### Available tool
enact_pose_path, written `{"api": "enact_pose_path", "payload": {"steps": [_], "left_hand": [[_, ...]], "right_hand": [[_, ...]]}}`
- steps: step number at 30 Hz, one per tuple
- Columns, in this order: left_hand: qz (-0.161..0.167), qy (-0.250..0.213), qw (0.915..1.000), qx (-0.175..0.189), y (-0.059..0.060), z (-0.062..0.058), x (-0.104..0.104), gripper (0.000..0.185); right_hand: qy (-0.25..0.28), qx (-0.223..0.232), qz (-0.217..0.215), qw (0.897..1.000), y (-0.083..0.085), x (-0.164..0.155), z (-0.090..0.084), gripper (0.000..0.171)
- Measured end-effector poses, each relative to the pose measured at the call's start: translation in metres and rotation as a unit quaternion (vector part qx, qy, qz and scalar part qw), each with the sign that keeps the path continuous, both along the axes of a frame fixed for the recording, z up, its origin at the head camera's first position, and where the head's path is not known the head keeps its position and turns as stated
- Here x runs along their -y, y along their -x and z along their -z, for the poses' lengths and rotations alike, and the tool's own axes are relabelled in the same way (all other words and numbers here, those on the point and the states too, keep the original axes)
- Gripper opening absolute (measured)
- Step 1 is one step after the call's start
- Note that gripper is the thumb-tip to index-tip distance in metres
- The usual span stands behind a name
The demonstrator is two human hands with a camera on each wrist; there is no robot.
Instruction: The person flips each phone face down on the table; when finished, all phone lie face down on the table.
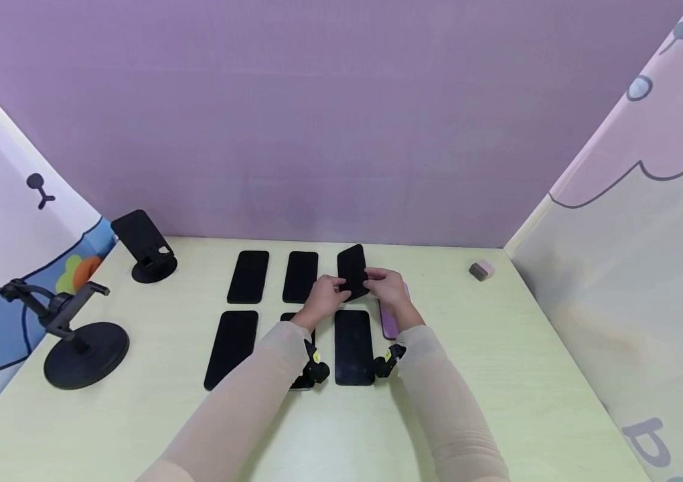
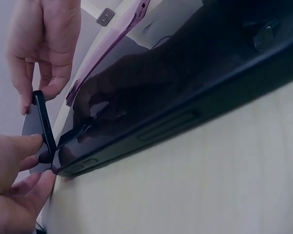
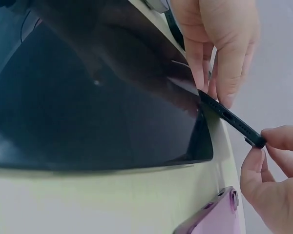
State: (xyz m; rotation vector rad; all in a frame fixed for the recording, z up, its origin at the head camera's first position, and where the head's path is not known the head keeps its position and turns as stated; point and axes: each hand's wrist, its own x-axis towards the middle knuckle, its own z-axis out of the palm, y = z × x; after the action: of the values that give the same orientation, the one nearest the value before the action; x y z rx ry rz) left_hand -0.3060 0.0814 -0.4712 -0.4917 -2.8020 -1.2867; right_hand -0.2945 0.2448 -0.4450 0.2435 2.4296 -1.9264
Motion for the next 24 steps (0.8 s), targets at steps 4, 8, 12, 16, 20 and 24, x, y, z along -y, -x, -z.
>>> {"api": "enact_pose_path", "payload": {"steps": [4,8,12,16,20,24], "left_hand": [[0.003,-0.002,1.0,-0.004,0.0,0.0,-0.002,0.032],[0.013,-0.012,0.9998,-0.009,0.0,-0.001,-0.004,0.03],[0.015,-0.042,0.999,0.005,-0.001,-0.003,-0.007,0.031],[-0.001,-0.084,0.9963,0.021,-0.002,-0.002,-0.01,0.033],[-0.014,-0.117,0.9927,0.025,-0.001,0.001,-0.013,0.035],[-0.017,-0.144,0.9888,0.033,-0.002,0.001,-0.015,0.036]], "right_hand": [[0.031,-0.006,-0.006,0.999,-0.001,0.0,-0.001,0.042],[0.069,-0.006,-0.013,0.998,-0.002,0.0,-0.003,0.044],[0.074,0.0,-0.021,0.997,-0.003,0.001,-0.006,0.047],[0.078,0.008,-0.044,0.996,-0.006,0.002,-0.009,0.048],[0.098,0.01,-0.068,0.993,-0.008,0.001,-0.012,0.047],[0.108,0.009,-0.082,0.991,-0.009,0.001,-0.012,0.045]]}}
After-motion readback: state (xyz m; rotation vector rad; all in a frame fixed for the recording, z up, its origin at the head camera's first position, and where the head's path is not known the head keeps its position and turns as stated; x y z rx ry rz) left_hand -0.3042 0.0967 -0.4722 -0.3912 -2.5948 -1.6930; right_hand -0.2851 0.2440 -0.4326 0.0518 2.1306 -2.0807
